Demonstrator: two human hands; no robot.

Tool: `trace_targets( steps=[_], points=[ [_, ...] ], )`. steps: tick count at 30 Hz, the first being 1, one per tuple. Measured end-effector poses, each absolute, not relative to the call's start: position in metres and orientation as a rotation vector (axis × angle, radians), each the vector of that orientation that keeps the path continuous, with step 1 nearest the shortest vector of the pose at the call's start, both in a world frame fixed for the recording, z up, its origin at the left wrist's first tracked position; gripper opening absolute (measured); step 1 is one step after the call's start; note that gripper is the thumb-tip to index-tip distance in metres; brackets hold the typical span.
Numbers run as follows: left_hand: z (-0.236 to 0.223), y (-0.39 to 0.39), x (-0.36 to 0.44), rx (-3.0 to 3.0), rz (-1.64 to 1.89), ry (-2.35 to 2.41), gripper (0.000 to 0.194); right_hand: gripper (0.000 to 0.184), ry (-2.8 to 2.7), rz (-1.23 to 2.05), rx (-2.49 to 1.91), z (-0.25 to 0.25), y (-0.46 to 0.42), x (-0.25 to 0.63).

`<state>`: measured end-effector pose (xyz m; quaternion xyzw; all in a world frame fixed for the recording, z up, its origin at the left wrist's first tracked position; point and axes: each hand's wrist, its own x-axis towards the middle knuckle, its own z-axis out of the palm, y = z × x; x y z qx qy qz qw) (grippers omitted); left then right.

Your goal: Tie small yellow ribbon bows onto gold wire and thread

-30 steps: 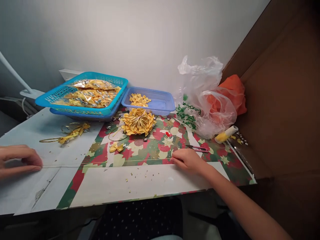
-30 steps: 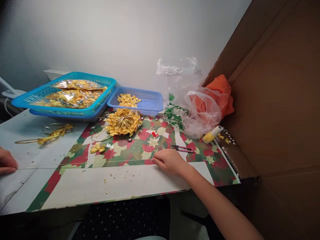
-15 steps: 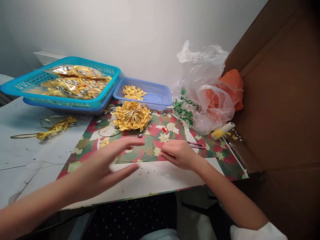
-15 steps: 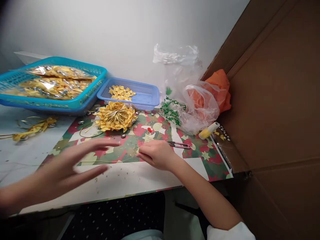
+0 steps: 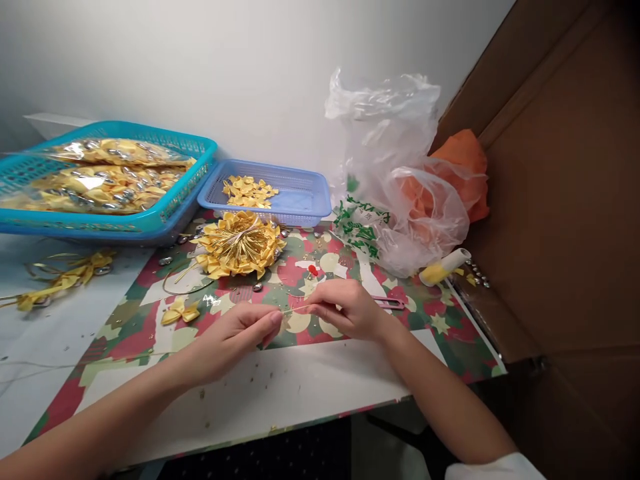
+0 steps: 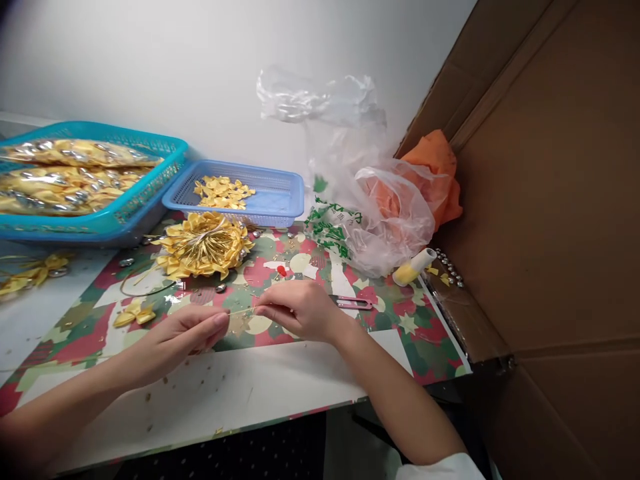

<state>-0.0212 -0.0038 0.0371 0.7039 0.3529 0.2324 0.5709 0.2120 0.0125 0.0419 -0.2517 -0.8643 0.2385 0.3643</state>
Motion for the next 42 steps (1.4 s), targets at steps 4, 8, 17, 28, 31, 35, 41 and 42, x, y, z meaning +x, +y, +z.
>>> trace_targets(
  steps=[4, 8, 17, 28, 31, 35, 41, 42],
  points=[
    [0.032, -0.002, -0.026, 1.557, 0.572, 0.79, 0.052, 0.027, -2.086, 0.816, -0.663, 0.039, 0.013, 0.22],
    [0.028, 0.0, -0.028, 1.279, 0.642, 0.697, 0.059, 0.017, -2.006, 0.965, -0.877, 0.039, 0.012, 0.226],
    [0.032, -0.003, -0.015, 1.004, 0.665, 0.576, 0.065, 0.027, -1.73, 1.308, -0.952, 0.033, 0.006, 0.206],
    [0.033, -0.004, -0.017, 0.46, 0.693, 0.362, 0.063, 0.054, -1.673, 1.745, -0.724, 0.021, 0.007, 0.189],
    [0.035, -0.003, -0.016, 0.427, 0.718, 0.36, 0.062, 0.056, -1.605, 1.86, -0.709, 0.018, 0.007, 0.189],
    [0.038, -0.003, -0.014, 0.446, 0.762, 0.412, 0.058, 0.052, -1.478, 1.942, -0.704, 0.016, 0.006, 0.189],
    [0.041, -0.003, -0.013, 0.456, 0.789, 0.475, 0.055, 0.047, -1.435, 1.973, -0.68, 0.017, 0.007, 0.19],
    [0.041, -0.002, -0.013, 0.462, 0.786, 0.489, 0.055, 0.047, -1.44, 1.973, -0.678, 0.017, 0.007, 0.19]
  ],
)
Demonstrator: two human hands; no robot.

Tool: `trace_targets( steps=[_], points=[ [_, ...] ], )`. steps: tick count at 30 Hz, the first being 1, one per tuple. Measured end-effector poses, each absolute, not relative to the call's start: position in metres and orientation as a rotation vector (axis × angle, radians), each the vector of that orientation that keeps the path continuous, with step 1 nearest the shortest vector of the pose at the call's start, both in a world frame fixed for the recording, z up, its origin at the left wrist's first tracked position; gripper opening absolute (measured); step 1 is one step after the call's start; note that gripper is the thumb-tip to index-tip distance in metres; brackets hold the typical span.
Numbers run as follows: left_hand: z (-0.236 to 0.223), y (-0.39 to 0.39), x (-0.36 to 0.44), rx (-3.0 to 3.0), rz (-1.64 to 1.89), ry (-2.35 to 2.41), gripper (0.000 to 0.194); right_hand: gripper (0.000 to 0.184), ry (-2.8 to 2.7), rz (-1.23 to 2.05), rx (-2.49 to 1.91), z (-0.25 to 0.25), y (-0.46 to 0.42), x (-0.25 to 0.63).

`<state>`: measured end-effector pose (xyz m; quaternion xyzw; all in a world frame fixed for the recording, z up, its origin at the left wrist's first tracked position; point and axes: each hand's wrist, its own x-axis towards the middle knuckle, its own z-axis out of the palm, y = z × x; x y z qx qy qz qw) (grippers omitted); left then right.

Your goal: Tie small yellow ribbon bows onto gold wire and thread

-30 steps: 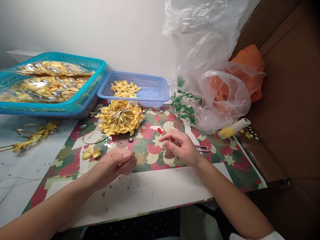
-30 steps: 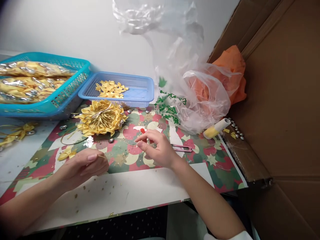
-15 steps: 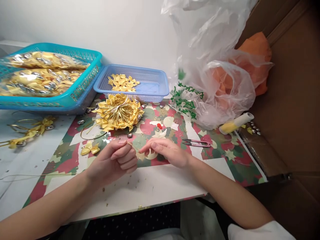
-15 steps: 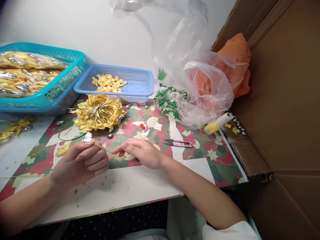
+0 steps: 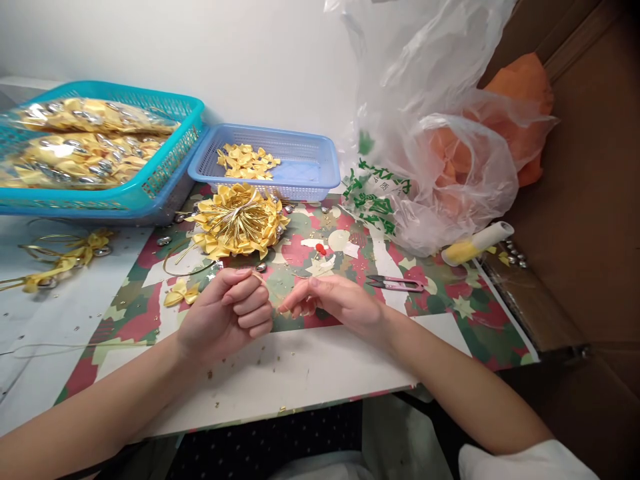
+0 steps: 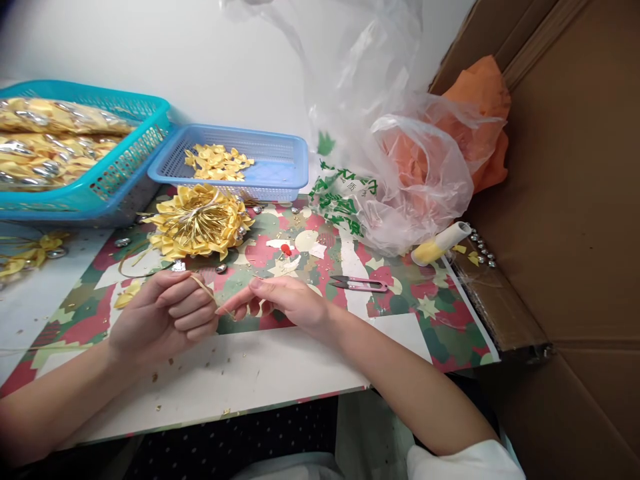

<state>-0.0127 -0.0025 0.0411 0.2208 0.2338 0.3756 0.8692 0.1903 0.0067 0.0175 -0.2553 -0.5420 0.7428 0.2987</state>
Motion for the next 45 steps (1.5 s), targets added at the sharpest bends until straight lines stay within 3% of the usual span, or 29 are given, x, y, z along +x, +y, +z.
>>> trace_targets(
  steps=[12, 17, 22, 28, 30, 36, 40, 45],
  points=[
    [0.034, -0.005, -0.016, 0.588, 0.611, 0.511, 0.054, 0.03, -1.479, 1.903, -0.69, 0.029, 0.003, 0.193],
    [0.034, -0.004, -0.012, 0.617, 0.667, 0.551, 0.048, 0.022, -1.682, 1.504, -0.784, 0.031, 0.005, 0.199],
    [0.035, -0.001, -0.015, 0.984, 0.723, 0.859, 0.026, 0.024, -1.973, 1.034, -0.767, 0.038, 0.002, 0.204],
    [0.047, -0.008, -0.025, 1.788, 1.338, 1.09, 0.035, 0.022, -2.243, 0.615, -0.658, 0.048, 0.0, 0.217],
    [0.051, -0.012, -0.023, 1.892, 1.286, 1.007, 0.035, 0.019, -2.312, 0.492, -0.674, 0.049, -0.001, 0.219],
    [0.049, -0.016, -0.007, 1.705, 0.584, 0.866, 0.021, 0.016, -2.313, 0.417, -0.648, 0.045, -0.003, 0.217],
    [0.042, -0.012, -0.004, 1.301, 0.68, 0.837, 0.042, 0.021, -2.276, 0.394, -0.712, 0.043, -0.002, 0.214],
    [0.036, -0.008, -0.002, 0.752, 0.801, 0.806, 0.029, 0.024, -2.307, 0.335, -0.745, 0.037, -0.002, 0.21]
  ],
)
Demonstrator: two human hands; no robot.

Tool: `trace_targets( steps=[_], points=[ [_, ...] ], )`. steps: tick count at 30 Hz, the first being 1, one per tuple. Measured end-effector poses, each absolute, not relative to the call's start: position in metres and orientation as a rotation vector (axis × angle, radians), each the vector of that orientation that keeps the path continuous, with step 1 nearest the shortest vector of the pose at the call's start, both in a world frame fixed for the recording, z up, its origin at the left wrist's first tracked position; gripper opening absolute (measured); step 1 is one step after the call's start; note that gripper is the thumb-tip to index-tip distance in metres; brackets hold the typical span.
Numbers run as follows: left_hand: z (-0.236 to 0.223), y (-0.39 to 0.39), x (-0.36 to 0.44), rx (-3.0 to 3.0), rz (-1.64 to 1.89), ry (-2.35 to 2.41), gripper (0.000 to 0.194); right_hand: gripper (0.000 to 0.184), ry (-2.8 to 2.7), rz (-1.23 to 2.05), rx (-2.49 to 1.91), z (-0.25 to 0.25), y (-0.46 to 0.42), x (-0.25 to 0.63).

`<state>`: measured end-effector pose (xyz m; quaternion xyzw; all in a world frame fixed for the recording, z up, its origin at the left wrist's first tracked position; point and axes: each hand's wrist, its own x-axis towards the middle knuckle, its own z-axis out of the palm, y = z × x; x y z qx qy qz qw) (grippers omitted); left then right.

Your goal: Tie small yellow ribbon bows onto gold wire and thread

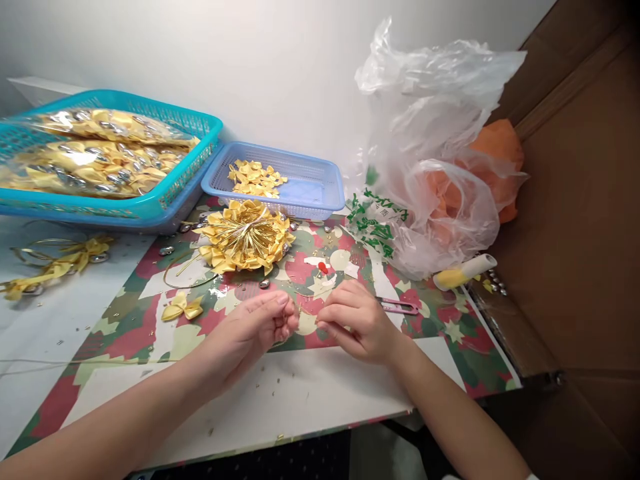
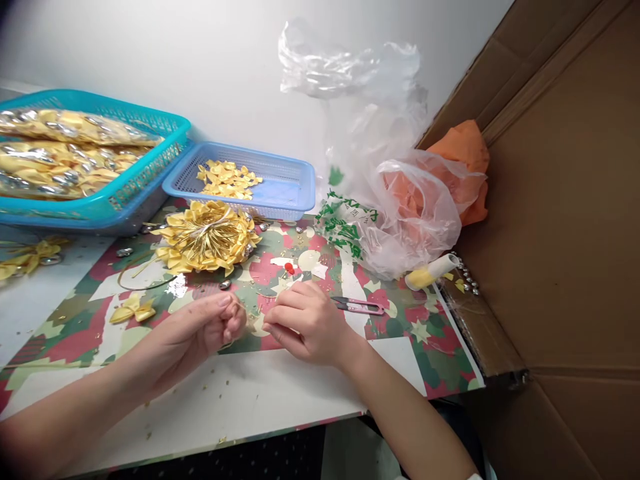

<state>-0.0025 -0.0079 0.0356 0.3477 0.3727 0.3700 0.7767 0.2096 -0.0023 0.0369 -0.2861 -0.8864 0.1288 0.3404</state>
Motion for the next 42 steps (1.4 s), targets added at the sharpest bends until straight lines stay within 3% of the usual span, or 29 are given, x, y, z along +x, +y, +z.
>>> trace_targets(
  steps=[12, 17, 26, 29, 37, 42],
  points=[
    [0.034, -0.012, -0.005, 1.288, 0.623, 1.1, 0.021, 0.021, -2.339, 0.064, -0.614, 0.023, -0.003, 0.204],
    [0.03, -0.011, -0.003, 1.459, 0.69, 1.048, 0.012, 0.022, -2.362, 0.037, -0.604, 0.019, -0.003, 0.203],
    [0.028, -0.012, -0.002, 2.012, 0.843, 1.001, 0.016, 0.027, -2.393, 0.0, -0.621, 0.015, -0.003, 0.202],
    [0.029, -0.012, -0.002, 1.998, 0.795, 1.029, 0.019, 0.027, -2.324, 0.162, -0.676, 0.016, -0.002, 0.202],
    [0.034, -0.013, -0.002, 1.432, 0.759, 0.977, 0.016, 0.011, -2.066, 1.021, -0.833, 0.025, 0.002, 0.205],
    [0.037, -0.012, -0.001, 1.38, 0.783, 0.958, 0.014, 0.012, -2.006, 1.144, -0.856, 0.026, 0.001, 0.205]
  ],
)
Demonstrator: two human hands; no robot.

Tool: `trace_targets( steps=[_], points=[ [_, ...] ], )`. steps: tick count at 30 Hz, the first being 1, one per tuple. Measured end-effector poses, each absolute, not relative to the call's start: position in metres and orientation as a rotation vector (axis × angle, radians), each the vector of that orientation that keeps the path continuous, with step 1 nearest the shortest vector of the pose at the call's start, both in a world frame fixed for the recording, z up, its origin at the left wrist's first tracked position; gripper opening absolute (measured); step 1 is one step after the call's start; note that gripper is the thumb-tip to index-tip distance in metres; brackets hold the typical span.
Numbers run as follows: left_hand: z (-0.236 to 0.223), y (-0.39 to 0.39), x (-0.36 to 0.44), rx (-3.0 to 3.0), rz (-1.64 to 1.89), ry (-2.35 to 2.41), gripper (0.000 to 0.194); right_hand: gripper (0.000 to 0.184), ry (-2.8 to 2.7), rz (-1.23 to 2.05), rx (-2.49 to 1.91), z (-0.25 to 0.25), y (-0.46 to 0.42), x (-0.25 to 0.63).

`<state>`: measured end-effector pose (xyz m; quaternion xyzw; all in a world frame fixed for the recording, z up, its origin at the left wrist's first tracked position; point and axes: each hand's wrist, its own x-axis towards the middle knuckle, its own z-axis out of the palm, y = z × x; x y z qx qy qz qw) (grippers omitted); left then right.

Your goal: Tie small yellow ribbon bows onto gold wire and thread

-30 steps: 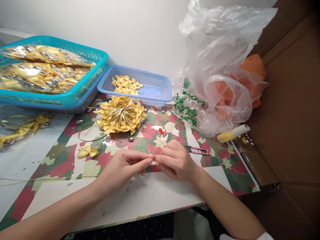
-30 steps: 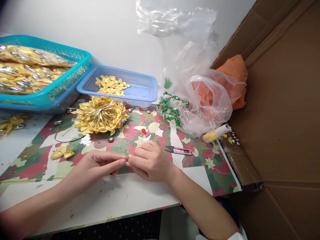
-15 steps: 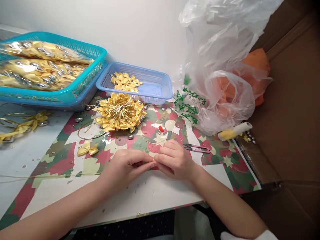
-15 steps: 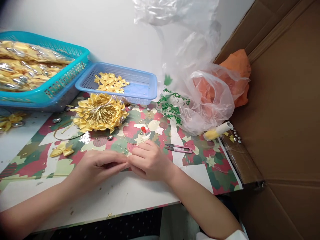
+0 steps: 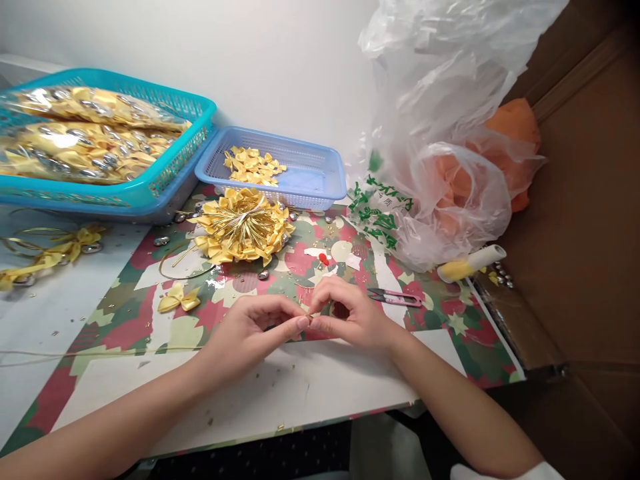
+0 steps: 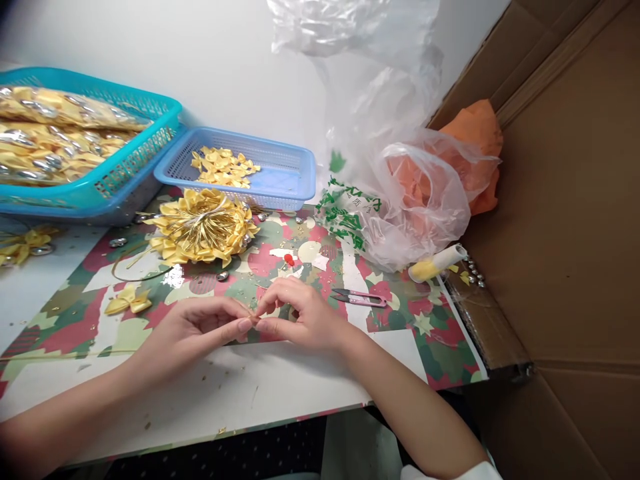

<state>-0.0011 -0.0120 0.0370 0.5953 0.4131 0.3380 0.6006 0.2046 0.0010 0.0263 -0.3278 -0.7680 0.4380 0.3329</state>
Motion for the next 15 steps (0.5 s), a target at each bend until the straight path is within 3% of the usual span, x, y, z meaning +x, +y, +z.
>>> trace_targets(
  steps=[9, 13, 15],
  points=[
    [0.0351, -0.0156, 0.0008, 1.334, 0.789, 1.079, 0.012, 0.02, -1.968, 1.183, -0.876, 0.0237, 0.0001, 0.2025],
    [0.0307, -0.017, 0.0025, 1.297, 0.837, 1.081, 0.006, 0.015, -1.973, 1.19, -0.892, 0.0232, -0.0017, 0.2005],
    [0.028, -0.0176, 0.0028, 1.245, 0.875, 1.044, 0.012, 0.014, -1.969, 1.17, -0.893, 0.0229, -0.0024, 0.1999]
  ],
)
